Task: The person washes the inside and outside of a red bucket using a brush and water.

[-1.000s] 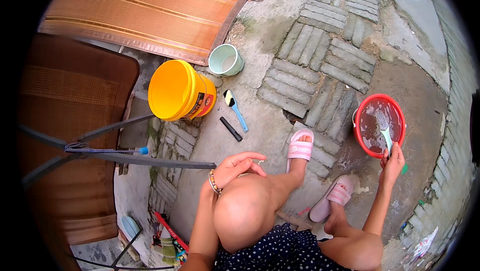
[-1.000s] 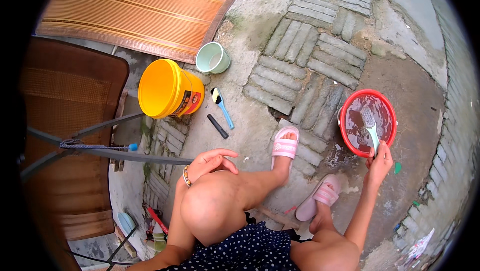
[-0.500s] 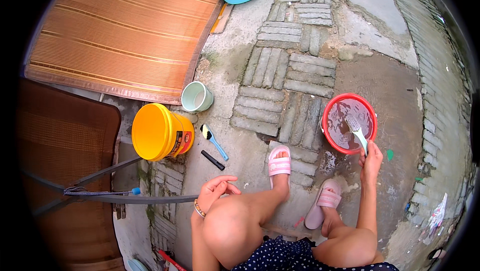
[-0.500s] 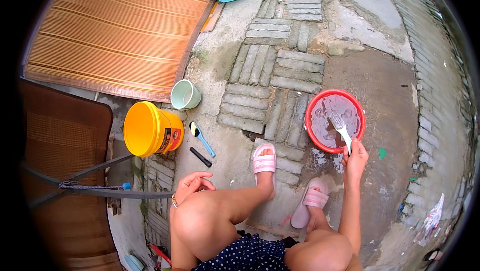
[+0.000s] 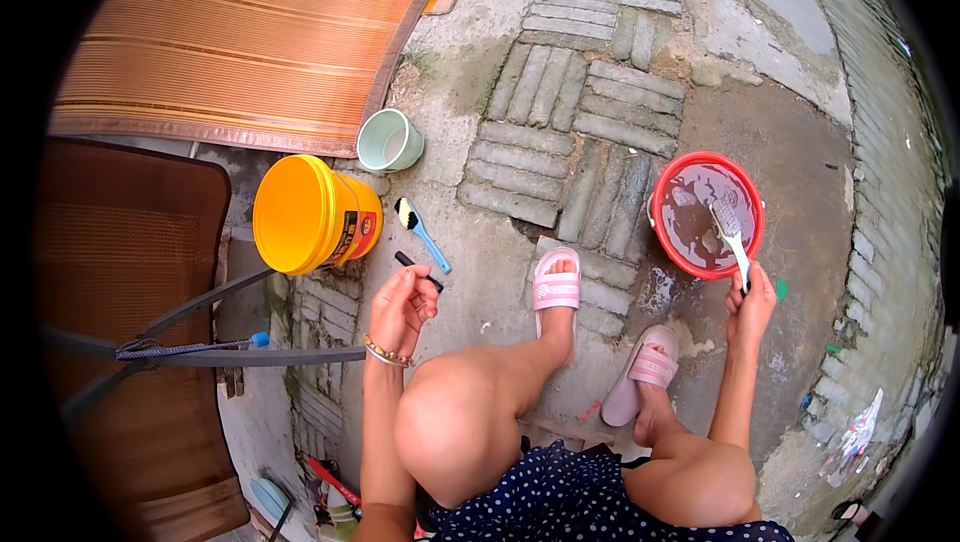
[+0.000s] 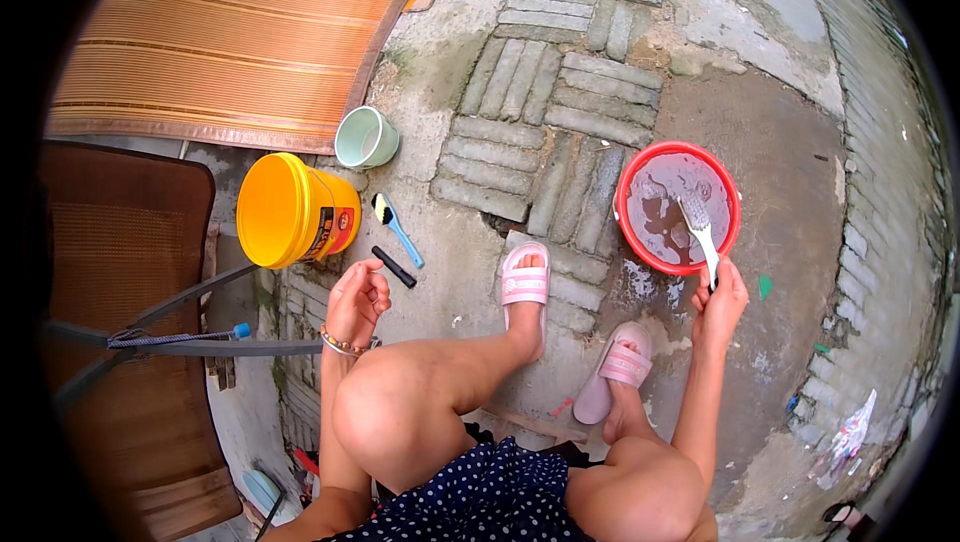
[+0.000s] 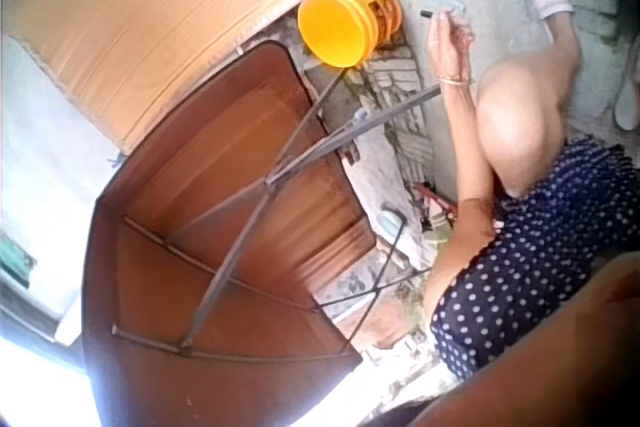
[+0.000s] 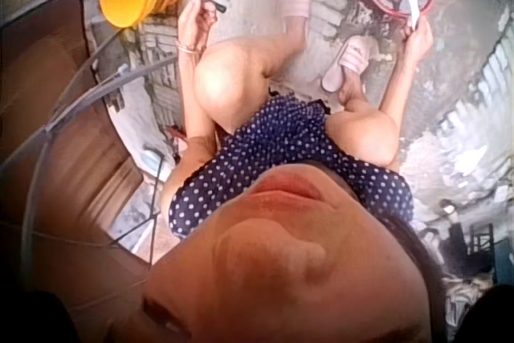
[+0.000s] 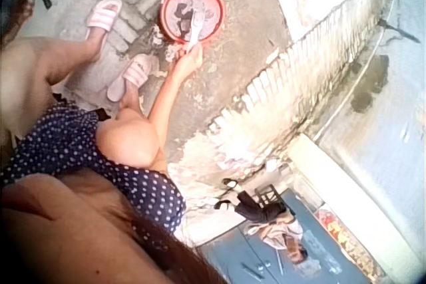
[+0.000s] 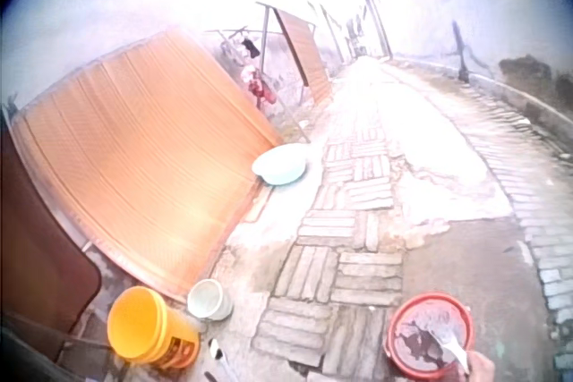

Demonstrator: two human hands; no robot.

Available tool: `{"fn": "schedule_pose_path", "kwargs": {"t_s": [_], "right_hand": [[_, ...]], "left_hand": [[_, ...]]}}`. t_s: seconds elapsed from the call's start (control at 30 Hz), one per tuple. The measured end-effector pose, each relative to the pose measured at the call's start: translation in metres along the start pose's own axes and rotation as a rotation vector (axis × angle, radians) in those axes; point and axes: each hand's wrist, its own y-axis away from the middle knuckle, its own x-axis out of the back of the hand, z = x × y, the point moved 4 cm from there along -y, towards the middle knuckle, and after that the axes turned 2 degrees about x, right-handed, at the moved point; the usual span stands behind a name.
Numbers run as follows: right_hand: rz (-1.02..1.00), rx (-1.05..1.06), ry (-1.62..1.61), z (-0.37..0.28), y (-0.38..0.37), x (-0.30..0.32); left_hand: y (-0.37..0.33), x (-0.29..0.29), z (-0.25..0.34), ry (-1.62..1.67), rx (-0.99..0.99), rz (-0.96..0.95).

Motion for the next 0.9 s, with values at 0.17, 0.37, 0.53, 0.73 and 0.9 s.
{"fn": "schedule_pose_path", "kwargs": {"t_s": [0.17,0.37,0.53,0.73,0.9], "right_hand": [[-0.054,-0.071,-0.109,0.016,0.007,0.0],[-0.03,-0.011,0.105,0.003,0.008,0.005],[0.081,0.025,0.313,0.012,-0.008,0.021],[0.24,0.184,0.592,0.008,-0.029,0.025],[0.305,0.191,0.668,0.018,-0.04,0.048]], "left_hand": [[-0.056,0.049,-0.033,0.172,0.107,0.101],[-0.143,0.083,-0.055,0.023,0.199,0.329],[-0.178,0.088,-0.106,-0.014,0.282,0.37],[-0.178,-0.092,-0.128,-0.172,0.39,-0.267],[-0.154,-0.228,-0.168,-0.152,0.443,-0.559]]}}
